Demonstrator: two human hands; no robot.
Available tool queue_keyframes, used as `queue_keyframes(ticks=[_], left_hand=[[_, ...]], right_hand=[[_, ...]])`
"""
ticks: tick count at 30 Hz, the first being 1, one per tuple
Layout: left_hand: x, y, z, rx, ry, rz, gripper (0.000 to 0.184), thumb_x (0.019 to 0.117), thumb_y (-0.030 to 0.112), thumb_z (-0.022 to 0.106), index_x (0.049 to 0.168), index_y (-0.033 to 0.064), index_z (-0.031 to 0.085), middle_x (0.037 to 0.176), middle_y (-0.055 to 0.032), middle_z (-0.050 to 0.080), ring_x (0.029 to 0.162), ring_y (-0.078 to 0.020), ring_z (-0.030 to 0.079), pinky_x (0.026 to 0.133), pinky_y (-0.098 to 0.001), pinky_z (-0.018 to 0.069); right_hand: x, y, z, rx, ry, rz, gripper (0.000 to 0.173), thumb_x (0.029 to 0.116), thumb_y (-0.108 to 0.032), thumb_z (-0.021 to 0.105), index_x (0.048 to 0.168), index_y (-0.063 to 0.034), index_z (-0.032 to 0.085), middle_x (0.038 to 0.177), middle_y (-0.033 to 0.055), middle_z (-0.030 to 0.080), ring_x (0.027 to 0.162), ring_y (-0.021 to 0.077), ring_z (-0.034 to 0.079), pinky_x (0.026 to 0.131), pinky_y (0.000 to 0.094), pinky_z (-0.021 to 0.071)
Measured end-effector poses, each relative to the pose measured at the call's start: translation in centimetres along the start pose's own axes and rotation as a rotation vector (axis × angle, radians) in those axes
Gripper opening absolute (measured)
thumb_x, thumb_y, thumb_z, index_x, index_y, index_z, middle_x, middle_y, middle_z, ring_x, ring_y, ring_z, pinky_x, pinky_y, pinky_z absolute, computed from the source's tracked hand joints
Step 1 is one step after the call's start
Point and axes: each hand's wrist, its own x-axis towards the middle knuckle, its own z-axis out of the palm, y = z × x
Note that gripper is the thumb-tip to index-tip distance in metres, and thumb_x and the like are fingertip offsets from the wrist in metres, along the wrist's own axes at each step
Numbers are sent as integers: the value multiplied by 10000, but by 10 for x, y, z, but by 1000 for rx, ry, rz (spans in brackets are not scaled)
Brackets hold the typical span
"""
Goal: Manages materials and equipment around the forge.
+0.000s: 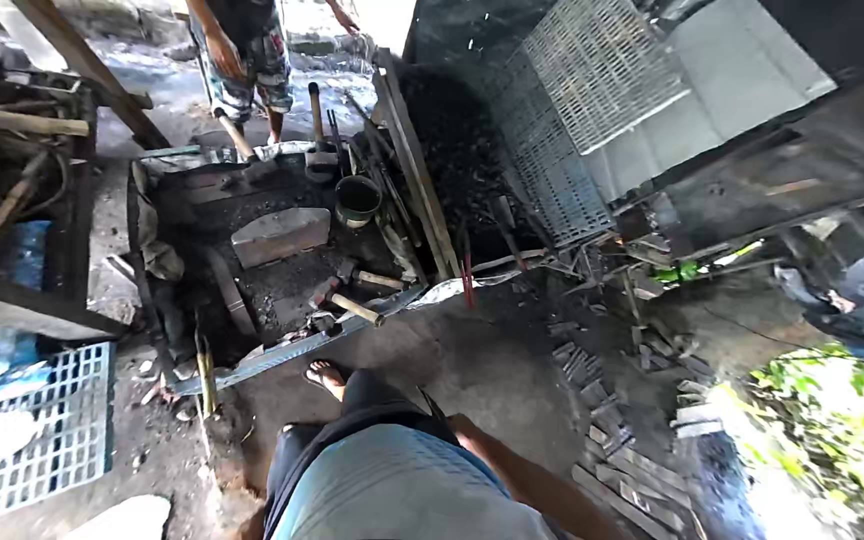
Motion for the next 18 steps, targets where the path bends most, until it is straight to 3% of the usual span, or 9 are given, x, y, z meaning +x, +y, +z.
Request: queue_keyframes(ticks=[2, 4, 6, 9, 11, 15, 18], left_hand=[[96, -95, 36, 230, -66, 109, 451, 1033, 337, 584, 1398, 73, 610, 1307, -248, 663, 1230, -430, 631, 1040, -640, 477], [128, -121, 16, 288, -97, 22, 490, 1022, 377, 588, 1454, 147, 567, 1315, -211, 668, 1213, -419, 644, 1000, -669, 495], [145, -129, -14, 259, -43, -71, 486, 1019, 377, 589, 1450, 154, 566, 1330, -206, 661, 1231, -418, 635, 1008, -668, 493], [151, -131, -47, 108, 69, -119, 446, 1021, 323, 602, 1369, 44, 608, 1278, -263, 664, 1211, -447, 634, 1013, -661, 489], [146, -124, -59, 43, 102, -141, 439, 1029, 312, 588, 1336, 1, 617, 1282, -282, 653, 1229, -445, 622, 1033, -648, 477], [145, -116, -43, 7, 99, -141, 443, 1025, 330, 577, 1382, 69, 607, 1311, -245, 655, 1234, -427, 628, 1030, -652, 486], [119, -95, -19, 62, 26, -160, 466, 1020, 355, 568, 1429, 132, 579, 1345, -214, 649, 1249, -423, 622, 1020, -671, 484]], right_hand=[[-1, -23, -10, 66, -6, -43, 326, 1009, -212, 618, 1246, 10, 645, 1086, 189, 682, 925, 284, 665, 859, 500, 544], [5, -45, -13, 37, -7, -101, 319, 1014, -227, 598, 1237, -1, 629, 1021, 165, 667, 855, 260, 647, 790, 480, 550], [8, -70, -20, -39, 3, -90, 348, 1026, -236, 590, 1261, 16, 630, 1088, 195, 681, 939, 288, 665, 858, 495, 548], [10, -91, -25, -101, -30, -82, 387, 1056, -209, 562, 1335, 57, 588, 1277, 251, 636, 1153, 334, 625, 1019, 505, 484], [4, -101, -25, -171, -29, -65, 389, 1041, -203, 588, 1325, 61, 604, 1333, 251, 621, 1228, 349, 603, 1060, 513, 464], [-9, -92, -27, -268, -44, -163, 406, 1084, -237, 527, 1343, 67, 596, 1368, 257, 608, 1280, 342, 586, 1099, 489, 448], [48, -43, -20, -170, 20, -223, 407, 1077, -288, 544, 1265, 57, 651, 1276, 254, 661, 1199, 354, 636, 1051, 523, 494]])
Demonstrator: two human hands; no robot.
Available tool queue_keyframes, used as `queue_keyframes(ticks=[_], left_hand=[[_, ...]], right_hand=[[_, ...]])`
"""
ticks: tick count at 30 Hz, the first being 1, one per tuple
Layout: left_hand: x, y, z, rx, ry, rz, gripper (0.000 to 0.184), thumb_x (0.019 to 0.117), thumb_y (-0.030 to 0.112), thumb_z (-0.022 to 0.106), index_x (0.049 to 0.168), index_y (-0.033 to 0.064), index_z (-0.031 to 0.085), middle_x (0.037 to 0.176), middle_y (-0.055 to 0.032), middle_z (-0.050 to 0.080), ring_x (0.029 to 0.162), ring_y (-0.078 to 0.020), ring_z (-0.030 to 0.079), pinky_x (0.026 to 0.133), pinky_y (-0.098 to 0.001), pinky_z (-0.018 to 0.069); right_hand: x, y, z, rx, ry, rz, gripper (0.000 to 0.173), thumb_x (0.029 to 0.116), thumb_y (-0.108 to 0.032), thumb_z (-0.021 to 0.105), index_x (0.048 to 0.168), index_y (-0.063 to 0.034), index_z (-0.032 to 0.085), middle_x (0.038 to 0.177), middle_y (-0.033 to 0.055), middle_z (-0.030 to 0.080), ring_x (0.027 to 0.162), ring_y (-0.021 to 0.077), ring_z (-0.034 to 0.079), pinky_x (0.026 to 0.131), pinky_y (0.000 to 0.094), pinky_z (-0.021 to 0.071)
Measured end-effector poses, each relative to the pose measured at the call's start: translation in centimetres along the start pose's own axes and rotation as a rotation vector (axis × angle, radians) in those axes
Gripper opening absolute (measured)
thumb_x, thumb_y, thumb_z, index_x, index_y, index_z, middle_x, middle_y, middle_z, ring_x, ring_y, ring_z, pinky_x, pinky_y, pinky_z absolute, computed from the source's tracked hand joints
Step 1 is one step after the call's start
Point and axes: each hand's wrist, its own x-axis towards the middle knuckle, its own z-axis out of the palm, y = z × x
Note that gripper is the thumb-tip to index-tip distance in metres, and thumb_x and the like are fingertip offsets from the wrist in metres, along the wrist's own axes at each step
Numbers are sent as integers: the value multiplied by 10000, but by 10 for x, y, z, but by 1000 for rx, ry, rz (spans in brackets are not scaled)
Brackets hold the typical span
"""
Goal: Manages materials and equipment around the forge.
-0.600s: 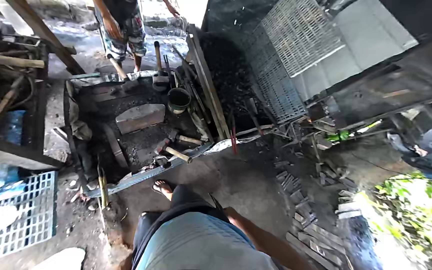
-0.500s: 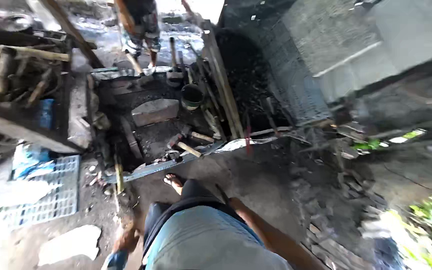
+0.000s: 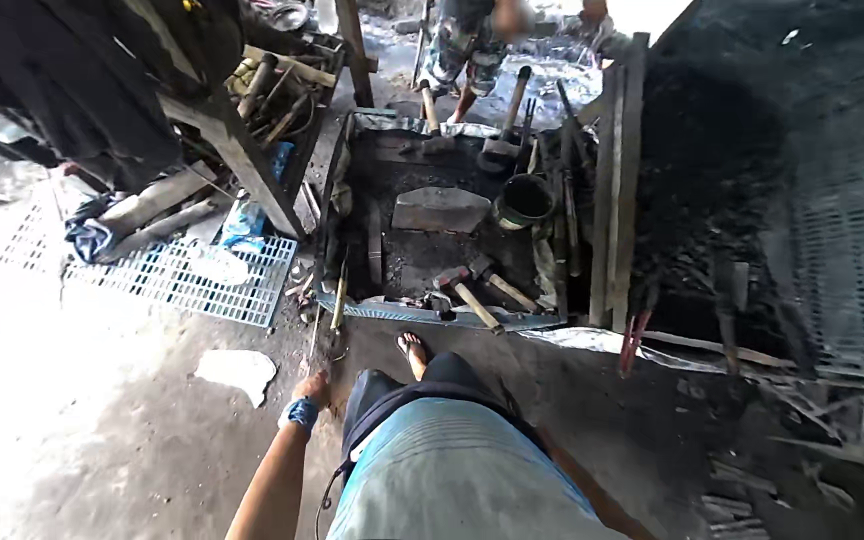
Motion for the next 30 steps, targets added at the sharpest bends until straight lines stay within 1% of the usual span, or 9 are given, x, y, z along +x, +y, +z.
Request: queue_keyframes(ticks=[4, 5, 7, 9, 12, 14, 17, 22, 30], left_hand=[[-13, -6, 56, 33, -163, 16, 489, 1016, 353, 580, 1448, 125, 561, 1357, -220, 641, 1259, -422, 615, 1025, -670, 478], [-14, -10, 70, 40, -206, 22, 484, 1018, 349, 585, 1441, 117, 563, 1350, -223, 643, 1255, -422, 617, 1022, -666, 481], [-15, -20, 92, 45, -265, 19, 465, 1014, 340, 599, 1409, 95, 582, 1345, -220, 644, 1257, -414, 616, 1025, -649, 485], [-13, -36, 106, 20, -279, 19, 438, 1015, 322, 594, 1368, 63, 603, 1332, -227, 647, 1249, -408, 621, 1031, -634, 489], [-13, -53, 105, -58, -249, -30, 447, 1030, 321, 578, 1372, 33, 591, 1319, -240, 650, 1242, -401, 628, 1043, -616, 486], [-12, -58, 93, -108, -200, -74, 449, 1030, 312, 582, 1377, 27, 591, 1322, -246, 647, 1250, -405, 622, 1051, -612, 482], [-4, -62, 72, -171, -118, -101, 438, 1039, 312, 580, 1367, 23, 600, 1314, -254, 649, 1248, -413, 622, 1049, -612, 483], [-2, -50, 37, -361, 16, -122, 441, 1045, 314, 570, 1377, 25, 597, 1306, -249, 654, 1228, -403, 635, 1061, -597, 480], [-25, -44, 46, -564, 106, -184, 433, 1037, 298, 588, 1382, 37, 593, 1241, -218, 695, 1131, -368, 689, 1011, -569, 525]], right_hand=[[-43, -15, -12, -198, 127, -295, 442, 1068, -297, 522, 1066, 97, 723, 1039, 290, 726, 952, 390, 723, 834, 510, 591], [-84, -70, -42, -266, -131, -82, 440, 1121, -268, 429, 1295, 87, 623, 1332, 277, 630, 1241, 367, 615, 1067, 479, 473], [-111, -114, -60, -270, -226, 49, 427, 1129, -228, 405, 1389, 76, 555, 1461, 253, 547, 1361, 338, 529, 1153, 446, 393], [-71, -67, -40, -218, 32, -252, 414, 1087, -238, 491, 1159, 126, 673, 1132, 320, 691, 1041, 400, 694, 885, 485, 575], [-6, -63, -37, -190, -53, 23, 420, 1095, -282, 495, 1338, 43, 605, 1327, 257, 630, 1237, 352, 614, 1057, 505, 485], [9, -83, -39, -162, -35, 94, 380, 1070, -206, 550, 1344, 53, 595, 1338, 270, 619, 1241, 367, 608, 1062, 520, 474], [-6, -134, -55, -261, -62, 29, 350, 1029, -129, 593, 1313, 76, 596, 1296, 291, 624, 1213, 396, 612, 1029, 544, 482], [-2, -193, -69, -366, -65, -197, 282, 975, -203, 657, 1124, 37, 676, 1047, 237, 690, 961, 361, 687, 862, 565, 551], [27, -258, -66, -443, -157, -304, 279, 940, -116, 644, 1179, 28, 660, 1107, 239, 684, 1015, 366, 678, 910, 574, 535]])
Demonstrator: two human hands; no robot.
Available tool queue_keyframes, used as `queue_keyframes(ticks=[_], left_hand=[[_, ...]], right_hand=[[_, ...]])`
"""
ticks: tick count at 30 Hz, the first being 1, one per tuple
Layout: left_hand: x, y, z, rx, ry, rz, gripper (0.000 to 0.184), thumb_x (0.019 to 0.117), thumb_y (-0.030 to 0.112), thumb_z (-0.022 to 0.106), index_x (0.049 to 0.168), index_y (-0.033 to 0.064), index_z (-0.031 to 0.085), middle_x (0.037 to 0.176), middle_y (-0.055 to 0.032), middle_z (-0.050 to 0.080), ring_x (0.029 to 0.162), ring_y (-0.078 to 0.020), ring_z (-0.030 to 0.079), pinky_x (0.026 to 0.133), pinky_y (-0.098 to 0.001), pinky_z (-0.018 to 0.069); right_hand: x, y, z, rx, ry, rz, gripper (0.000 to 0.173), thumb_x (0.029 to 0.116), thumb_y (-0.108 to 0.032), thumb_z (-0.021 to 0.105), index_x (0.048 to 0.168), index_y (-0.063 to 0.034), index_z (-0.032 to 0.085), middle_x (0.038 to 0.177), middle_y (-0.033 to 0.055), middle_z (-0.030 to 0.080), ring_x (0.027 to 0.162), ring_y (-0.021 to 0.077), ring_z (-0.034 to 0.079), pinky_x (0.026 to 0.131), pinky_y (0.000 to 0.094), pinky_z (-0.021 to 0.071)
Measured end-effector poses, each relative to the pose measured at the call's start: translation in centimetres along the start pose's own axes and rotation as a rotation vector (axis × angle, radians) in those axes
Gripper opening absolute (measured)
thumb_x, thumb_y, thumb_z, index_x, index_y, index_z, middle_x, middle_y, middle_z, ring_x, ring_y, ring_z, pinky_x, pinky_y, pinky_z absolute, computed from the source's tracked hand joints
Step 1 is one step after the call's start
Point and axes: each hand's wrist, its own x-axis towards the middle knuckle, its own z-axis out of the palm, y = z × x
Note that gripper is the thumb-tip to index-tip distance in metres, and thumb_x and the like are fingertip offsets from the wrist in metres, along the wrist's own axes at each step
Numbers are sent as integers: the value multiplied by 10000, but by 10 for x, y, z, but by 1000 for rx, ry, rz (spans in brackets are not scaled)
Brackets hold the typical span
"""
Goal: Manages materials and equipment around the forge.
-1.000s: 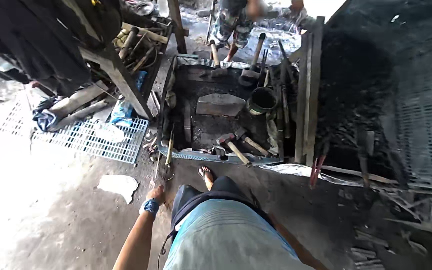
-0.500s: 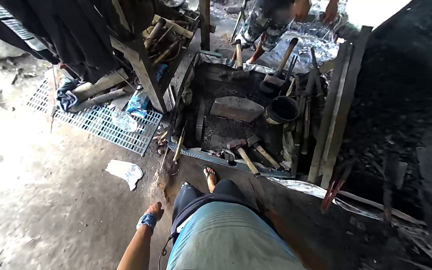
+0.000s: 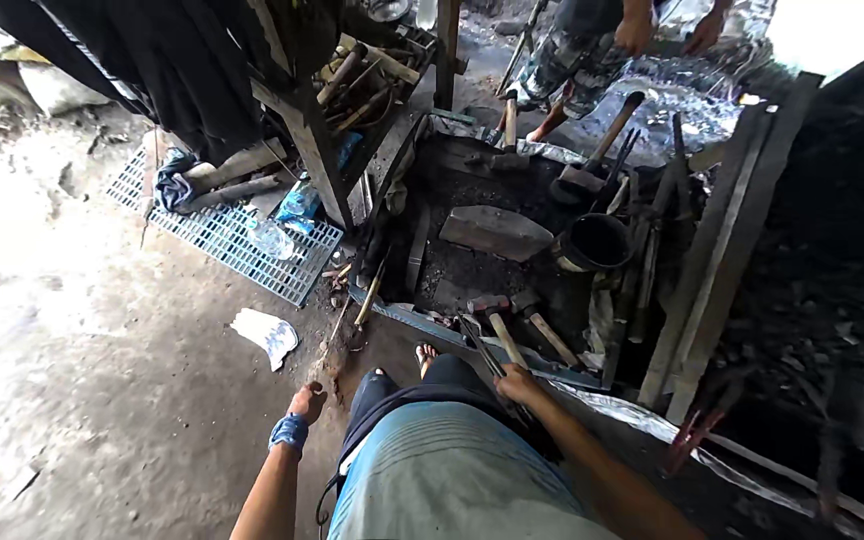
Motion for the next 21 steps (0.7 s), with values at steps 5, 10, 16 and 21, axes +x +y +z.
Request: queue_keyframes(ticks=[5, 10, 16, 21], left_hand=[[-27, -49, 23, -180, 11, -135, 403, 1038, 259, 602, 1335, -14, 608, 1208, -256, 688, 1069, -395, 700, 953, -569, 556], [-52, -90, 56, -211, -48, -287, 416, 1045, 300, 597, 1327, -4, 613, 1180, -240, 701, 1017, -377, 714, 898, -553, 571], [-50, -94, 69, -252, -74, -300, 417, 1048, 317, 587, 1323, 5, 614, 1176, -231, 704, 1007, -367, 717, 886, -547, 573], [-25, -64, 57, -260, -48, -179, 423, 1052, 317, 576, 1346, 13, 604, 1192, -229, 698, 1010, -354, 717, 899, -535, 572]], right_hand=[[20, -12, -1, -16, -26, 14, 288, 900, -93, 682, 1152, 43, 655, 1101, 248, 675, 1023, 373, 664, 899, 574, 524], [30, -14, 1, -20, -21, 28, 290, 889, -85, 687, 1149, 42, 661, 1106, 243, 680, 1031, 371, 667, 901, 566, 528], [34, -14, 5, -43, -8, -1, 291, 885, -63, 698, 1155, 41, 665, 1117, 252, 681, 1043, 381, 670, 919, 576, 528], [27, -6, 5, -7, -2, 10, 313, 892, -40, 686, 1188, 52, 646, 1100, 260, 678, 1008, 377, 676, 902, 567, 536]])
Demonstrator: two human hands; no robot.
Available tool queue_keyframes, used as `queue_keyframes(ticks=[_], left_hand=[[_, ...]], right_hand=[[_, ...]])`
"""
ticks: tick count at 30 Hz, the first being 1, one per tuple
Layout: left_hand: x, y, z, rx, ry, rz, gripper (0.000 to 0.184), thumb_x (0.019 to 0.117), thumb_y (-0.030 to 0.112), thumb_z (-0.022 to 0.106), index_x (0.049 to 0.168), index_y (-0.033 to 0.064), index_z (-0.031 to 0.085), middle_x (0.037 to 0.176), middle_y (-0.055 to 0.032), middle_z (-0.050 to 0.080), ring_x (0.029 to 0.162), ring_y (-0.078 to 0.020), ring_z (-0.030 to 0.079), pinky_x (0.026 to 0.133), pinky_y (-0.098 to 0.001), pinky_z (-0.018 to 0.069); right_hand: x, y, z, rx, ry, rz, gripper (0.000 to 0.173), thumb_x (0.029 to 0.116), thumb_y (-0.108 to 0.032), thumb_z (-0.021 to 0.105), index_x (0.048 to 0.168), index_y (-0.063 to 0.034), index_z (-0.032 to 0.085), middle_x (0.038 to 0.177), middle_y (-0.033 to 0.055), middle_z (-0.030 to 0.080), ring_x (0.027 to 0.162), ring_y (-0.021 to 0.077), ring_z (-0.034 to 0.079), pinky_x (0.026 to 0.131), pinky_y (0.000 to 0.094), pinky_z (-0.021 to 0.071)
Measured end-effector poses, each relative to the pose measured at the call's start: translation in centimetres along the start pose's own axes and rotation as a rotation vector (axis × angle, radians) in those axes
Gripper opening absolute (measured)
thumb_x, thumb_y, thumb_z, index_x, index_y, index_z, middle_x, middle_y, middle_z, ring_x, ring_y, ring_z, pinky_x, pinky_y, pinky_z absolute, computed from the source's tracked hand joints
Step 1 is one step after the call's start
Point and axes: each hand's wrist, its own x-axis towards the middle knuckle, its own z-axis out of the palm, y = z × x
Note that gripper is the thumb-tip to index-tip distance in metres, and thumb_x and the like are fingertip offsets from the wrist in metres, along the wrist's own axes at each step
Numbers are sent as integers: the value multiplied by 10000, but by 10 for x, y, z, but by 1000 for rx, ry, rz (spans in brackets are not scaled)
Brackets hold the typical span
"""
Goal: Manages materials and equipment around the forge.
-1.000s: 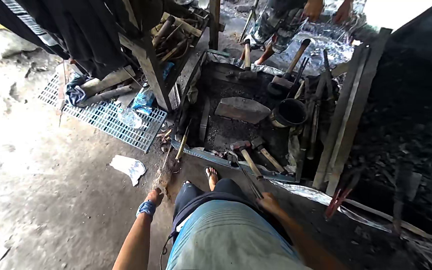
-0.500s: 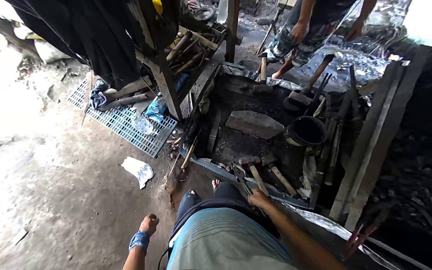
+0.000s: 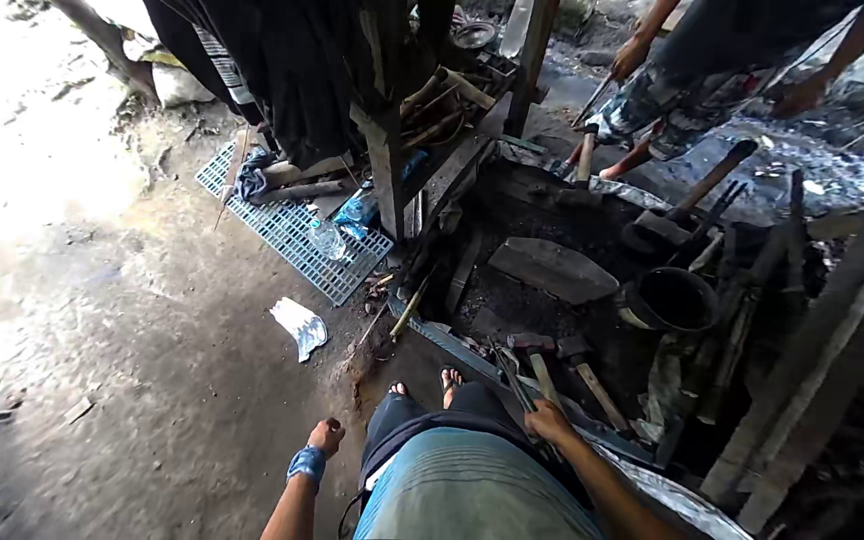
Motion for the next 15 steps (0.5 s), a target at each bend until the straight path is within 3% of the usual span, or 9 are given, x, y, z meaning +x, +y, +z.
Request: queue_keyframes(ticks=[2, 6, 12, 15], left_hand=[[6, 17, -6, -13, 13, 55, 426, 1047, 305, 585, 1355, 11, 602, 1215, -233, 693, 1054, -366, 710, 941, -551, 564], [20, 37, -11, -1, -8, 120, 420, 1051, 290, 588, 1354, 0, 597, 1197, -242, 696, 1029, -373, 713, 930, -552, 564], [39, 29, -11, 101, -71, 96, 410, 1056, 290, 572, 1346, 2, 603, 1223, -240, 687, 1038, -376, 712, 930, -551, 560], [46, 20, -6, 197, -126, 82, 399, 1052, 282, 570, 1321, -9, 616, 1212, -247, 688, 1034, -379, 711, 920, -556, 562]], right_hand=[[-6, 1, 0, 7, 4, -2, 330, 903, -54, 683, 1211, 57, 643, 1080, 262, 683, 982, 377, 678, 891, 569, 538], [-26, 12, 2, 0, 22, 41, 337, 912, -68, 675, 1226, 50, 640, 1083, 254, 680, 972, 371, 673, 888, 561, 537], [-57, 28, 17, 49, 90, 84, 321, 943, -86, 676, 1231, 50, 635, 1117, 255, 670, 1016, 365, 662, 918, 549, 524], [-73, 46, 32, 76, 120, 120, 265, 964, -116, 669, 1177, 42, 665, 1106, 243, 677, 1035, 358, 656, 929, 543, 515]])
